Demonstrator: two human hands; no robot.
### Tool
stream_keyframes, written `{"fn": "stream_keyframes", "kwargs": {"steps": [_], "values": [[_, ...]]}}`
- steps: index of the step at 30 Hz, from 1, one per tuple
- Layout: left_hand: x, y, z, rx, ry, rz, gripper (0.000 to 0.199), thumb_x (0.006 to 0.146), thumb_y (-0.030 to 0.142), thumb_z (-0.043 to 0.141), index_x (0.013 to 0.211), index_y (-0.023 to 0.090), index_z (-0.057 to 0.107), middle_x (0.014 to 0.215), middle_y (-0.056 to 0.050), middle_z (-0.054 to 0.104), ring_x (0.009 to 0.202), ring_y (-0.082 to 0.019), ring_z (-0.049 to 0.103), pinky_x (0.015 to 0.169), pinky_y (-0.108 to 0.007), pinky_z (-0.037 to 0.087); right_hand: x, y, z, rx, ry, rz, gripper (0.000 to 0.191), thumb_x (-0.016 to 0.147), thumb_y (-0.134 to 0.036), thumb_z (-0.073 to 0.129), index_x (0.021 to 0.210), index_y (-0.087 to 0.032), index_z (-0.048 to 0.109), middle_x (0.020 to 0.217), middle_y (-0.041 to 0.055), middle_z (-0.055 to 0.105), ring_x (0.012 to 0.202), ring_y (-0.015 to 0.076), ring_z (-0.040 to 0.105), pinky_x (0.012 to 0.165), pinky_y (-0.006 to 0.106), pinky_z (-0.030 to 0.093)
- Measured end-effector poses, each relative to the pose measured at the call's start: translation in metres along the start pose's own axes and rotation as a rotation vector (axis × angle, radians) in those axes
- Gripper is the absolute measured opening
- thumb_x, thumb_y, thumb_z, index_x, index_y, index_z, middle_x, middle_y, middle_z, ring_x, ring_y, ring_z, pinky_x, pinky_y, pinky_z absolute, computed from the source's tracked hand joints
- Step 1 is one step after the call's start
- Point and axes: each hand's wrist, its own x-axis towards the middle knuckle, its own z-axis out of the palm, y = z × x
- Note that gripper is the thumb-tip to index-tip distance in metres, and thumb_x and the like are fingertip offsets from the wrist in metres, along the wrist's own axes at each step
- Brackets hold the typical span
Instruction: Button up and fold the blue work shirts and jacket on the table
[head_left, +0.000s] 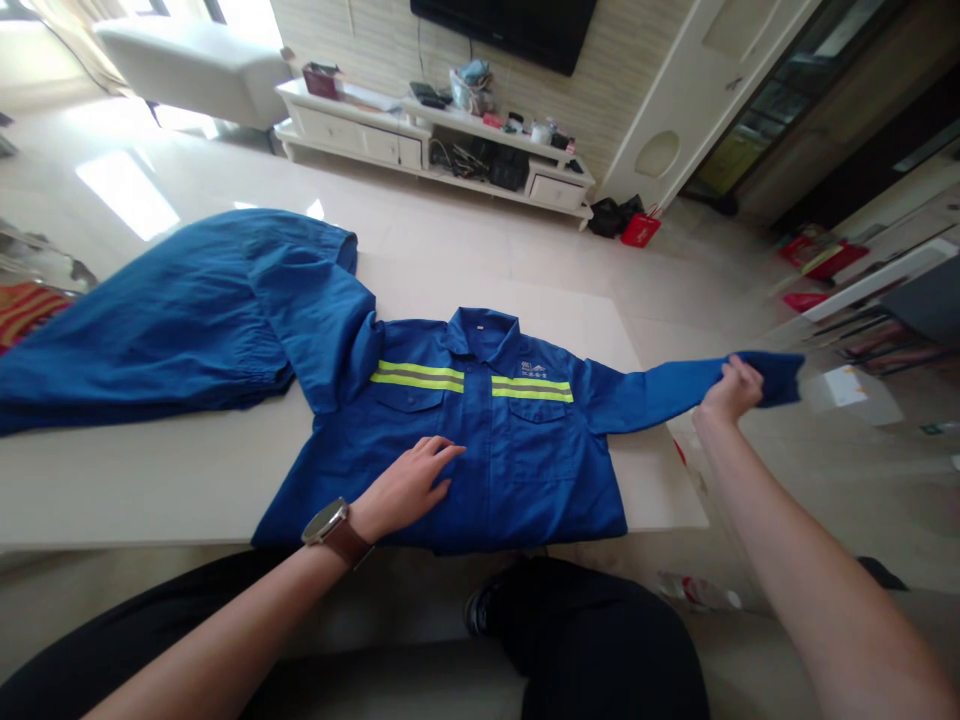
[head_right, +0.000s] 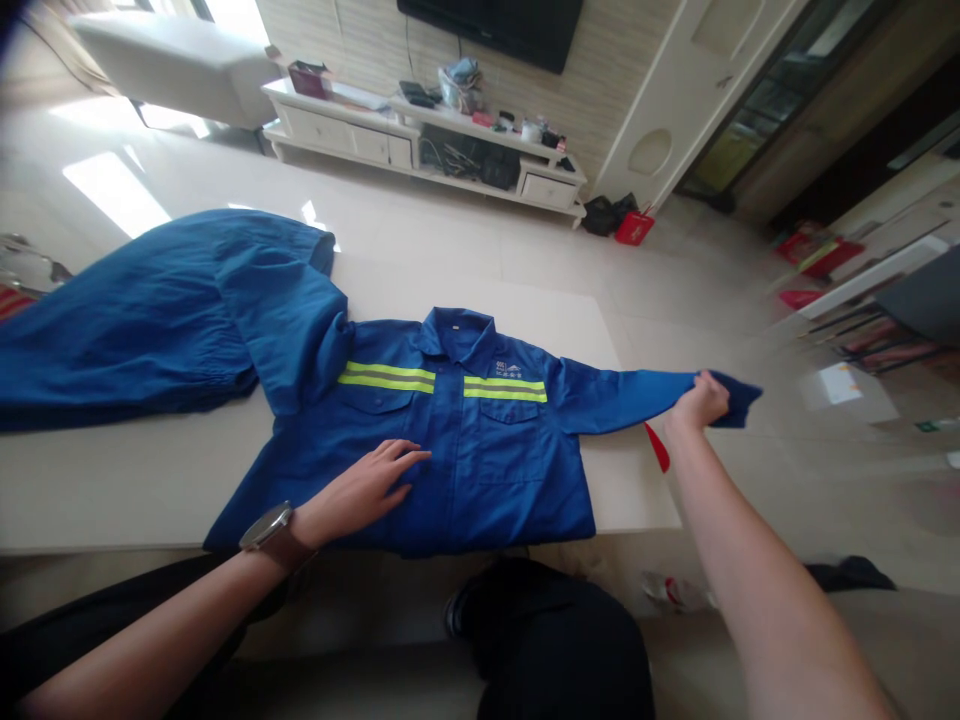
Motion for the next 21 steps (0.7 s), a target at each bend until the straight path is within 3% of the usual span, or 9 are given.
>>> {"fn": "stream_keyframes", "kwargs": {"steps": [2,4,7,9,11,14,18,21], "values": [[0.001,-0.002,-0.001,-0.139,0.07,-0.042,0.049,0.094,0.028,0.054,0.143,0.026,0.057,0.142,-0.01,0.059,0.135,-0.027,0.053,0.119,-0.044,0.042,-0.021,-0.05,0.009,0.052,0.067,-0.24,0.054,0.091,-0.028,0.044,0.133,-0.002,0.064,0.142,0.0251,0.052,0.133,0.029,0.054,0.115,0.044,0.042],[0.005,-0.005,-0.005,-0.355,0.152,-0.123,0.046,0.094,0.038,0.055,0.137,0.023,0.06,0.138,-0.011,0.062,0.132,-0.028,0.056,0.118,-0.045,0.043,-0.063,-0.102,0.015,0.093,-0.075,-0.602,0.049,0.091,-0.035,0.055,0.128,-0.006,0.07,0.135,0.0205,0.058,0.13,0.0298,0.056,0.115,0.049,0.043],[0.011,-0.011,-0.018,-0.843,0.26,-0.28,0.052,0.095,0.055,0.049,0.134,0.021,0.057,0.138,-0.013,0.064,0.127,-0.028,0.061,0.109,-0.047,0.051,-0.147,-0.156,0.02,0.113,-0.522,-0.98,0.04,0.094,-0.037,0.06,0.129,-0.02,0.072,0.135,0.0128,0.062,0.134,0.0297,0.057,0.116,0.053,0.045],[0.014,-0.017,-0.032,-1.207,0.385,-0.344,0.056,0.096,0.061,0.039,0.134,0.022,0.055,0.135,-0.012,0.066,0.122,-0.028,0.065,0.101,-0.048,0.055,-0.197,-0.167,0.024,0.137,-0.867,-1.119,0.029,0.095,-0.033,0.061,0.118,-0.024,0.075,0.135,0.0106,0.064,0.138,0.0296,0.055,0.116,0.052,0.046],[0.013,-0.025,-0.046,-1.506,0.556,-0.353,0.056,0.095,0.062,0.038,0.131,0.023,0.057,0.126,-0.011,0.071,0.116,-0.027,0.068,0.097,-0.047,0.057,-0.229,-0.156,0.028,0.136,-1.025,-1.115,0.023,0.096,-0.029,0.059,0.112,-0.024,0.074,0.137,0.0103,0.064,0.14,0.0281,0.054,0.116,0.05,0.046],[0.009,-0.039,-0.058,-1.776,0.75,-0.38,0.048,0.091,0.057,0.049,0.119,0.022,0.065,0.115,-0.009,0.074,0.11,-0.026,0.069,0.096,-0.045,0.058,-0.243,-0.112,0.032,-0.048,-1.058,-1.039,0.028,0.094,-0.029,0.062,0.119,-0.021,0.07,0.138,0.0132,0.062,0.142,0.0291,0.051,0.118,0.051,0.045],[0.004,-0.047,-0.059,-1.855,0.897,-0.559,0.03,0.089,0.043,0.063,0.109,0.022,0.07,0.107,-0.005,0.076,0.104,-0.022,0.07,0.094,-0.038,0.058,-0.23,-0.046,0.027,-0.559,-1.019,-0.959,0.061,0.086,-0.035,0.07,0.143,-0.017,0.058,0.155,0.0186,0.049,0.151,0.0384,0.036,0.118,0.059,0.041],[0.004,-0.045,-0.057,-1.864,0.902,-0.558,0.026,0.091,0.038,0.063,0.107,0.02,0.071,0.106,-0.007,0.077,0.101,-0.022,0.072,0.089,-0.037,0.06,-0.223,-0.018,0.02,-0.77,-0.985,-0.888,0.064,0.092,-0.035,0.062,0.153,-0.018,0.051,0.162,0.0154,0.043,0.151,0.0374,0.035,0.116,0.056,0.044]]}}
